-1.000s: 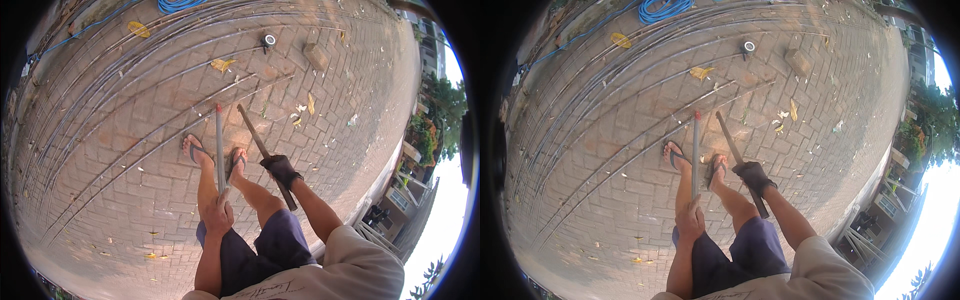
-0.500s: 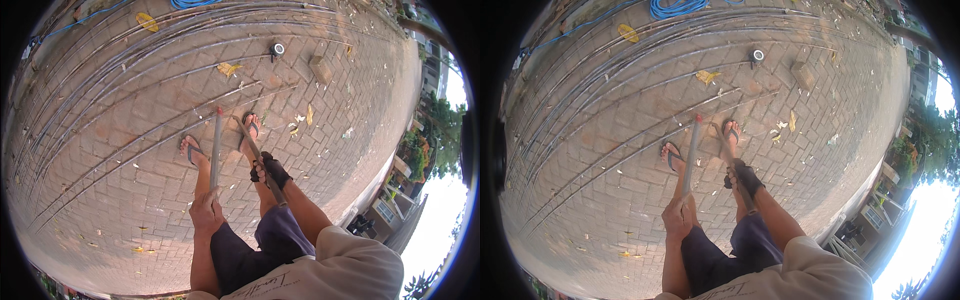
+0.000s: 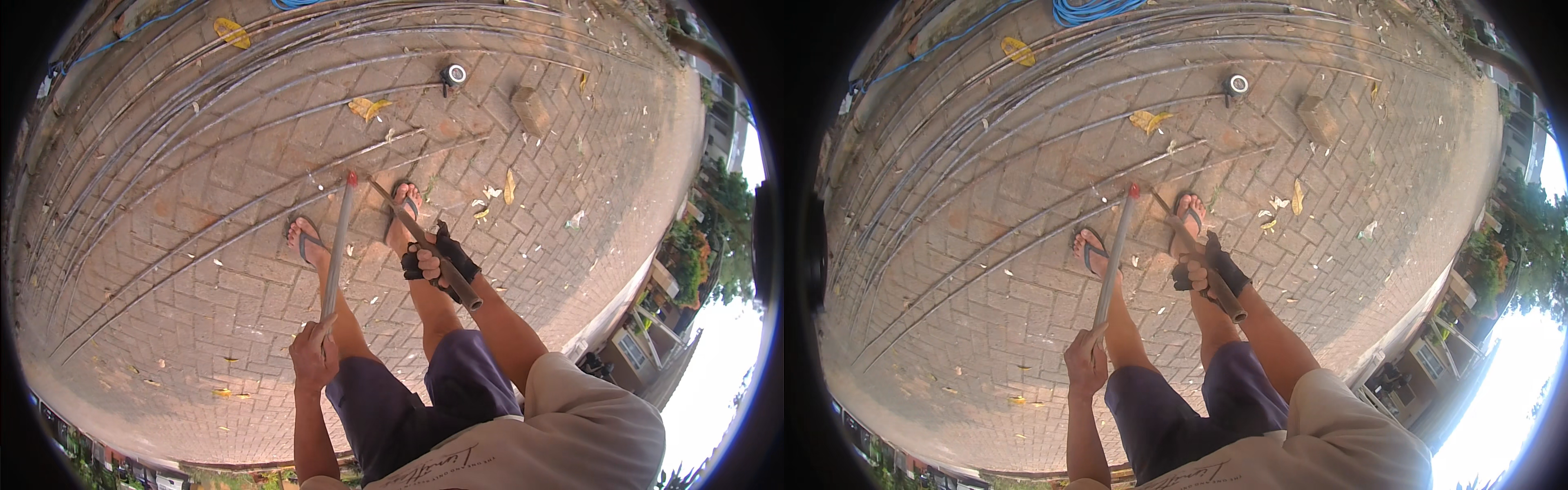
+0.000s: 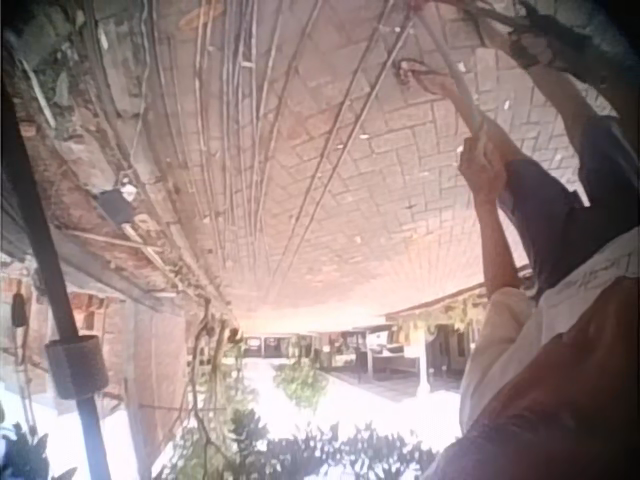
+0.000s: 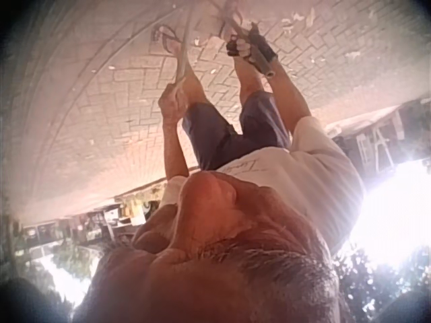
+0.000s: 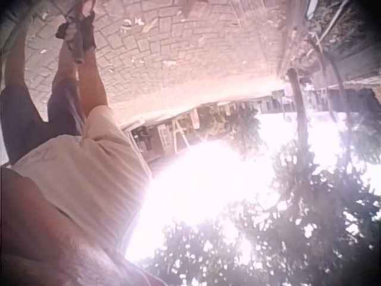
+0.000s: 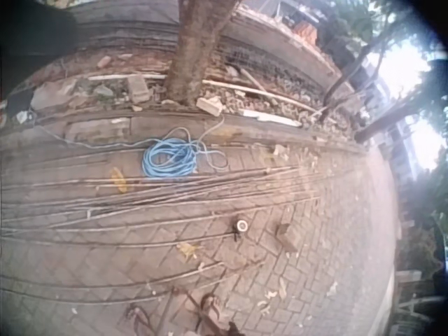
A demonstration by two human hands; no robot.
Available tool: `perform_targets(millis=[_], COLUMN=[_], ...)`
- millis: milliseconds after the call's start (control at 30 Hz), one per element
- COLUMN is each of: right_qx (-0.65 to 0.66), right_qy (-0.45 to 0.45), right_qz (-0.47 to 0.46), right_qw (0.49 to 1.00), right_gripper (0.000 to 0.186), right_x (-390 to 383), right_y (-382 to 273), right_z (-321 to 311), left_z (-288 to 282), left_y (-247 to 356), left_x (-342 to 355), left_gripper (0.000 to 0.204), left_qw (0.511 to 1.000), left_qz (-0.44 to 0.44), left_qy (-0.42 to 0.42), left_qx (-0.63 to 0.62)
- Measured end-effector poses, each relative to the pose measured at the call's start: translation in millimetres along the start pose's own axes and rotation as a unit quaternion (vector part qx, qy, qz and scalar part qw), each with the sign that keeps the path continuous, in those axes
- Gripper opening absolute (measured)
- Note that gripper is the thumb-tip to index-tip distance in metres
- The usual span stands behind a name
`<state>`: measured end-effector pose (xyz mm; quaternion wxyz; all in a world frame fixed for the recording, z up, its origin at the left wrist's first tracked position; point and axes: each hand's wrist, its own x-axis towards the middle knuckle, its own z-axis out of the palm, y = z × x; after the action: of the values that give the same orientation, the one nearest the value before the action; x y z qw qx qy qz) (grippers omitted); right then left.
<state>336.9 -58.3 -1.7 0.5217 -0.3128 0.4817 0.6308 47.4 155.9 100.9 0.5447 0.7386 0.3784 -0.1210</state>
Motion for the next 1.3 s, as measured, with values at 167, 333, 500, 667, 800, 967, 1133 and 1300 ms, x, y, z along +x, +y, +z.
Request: perform_targets(millis=[167,333,500,667,800,967,1133,1300], right_qx=[0.021,0.039,-0.058,-0.104,-0.105,-0.238,-0.578,-0.686], right_qy=[-0.041,-0.015,0.132,0.241,0.242,0.277,0.346,0.357], right_qz=[0.014,0.013,0.021,0.008,0.002,-0.021,-0.034,-0.027], right_qw=[0.999,0.999,0.989,0.965,0.964,0.931,0.738,0.634], right_gripper=[0.065,0.029,0.019,0.020,0.033,0.030,0.049,0.050], right_x=[1,-5,8,19,17,0,-11,-43], right_y=[-6,16,53,74,79,65,60,59], right_z=[-17,11,73,103,98,63,38,22], left_z=[4,12,12,7,8,10,15,19], left_y=[3,5,-2,-6,-1,4,4,5], left_x=[-1,-5,-9,-11,-11,-6,-8,-11], left_gripper=[0.041,0.040,0.040,0.043,0.046,0.046,0.046,0.046], left_qw=[1.000,1.000,1.000,0.999,0.998,1.000,1.000,1.000], left_qz=[0.001,-0.009,-0.003,-0.016,-0.005,-0.009,-0.010,-0.011], left_qy=[0.002,0.003,-0.012,-0.038,-0.049,0.008,0.014,0.007], left_qx=[-0.018,-0.023,-0.019,0.000,0.041,-0.010,-0.018,-0.022])
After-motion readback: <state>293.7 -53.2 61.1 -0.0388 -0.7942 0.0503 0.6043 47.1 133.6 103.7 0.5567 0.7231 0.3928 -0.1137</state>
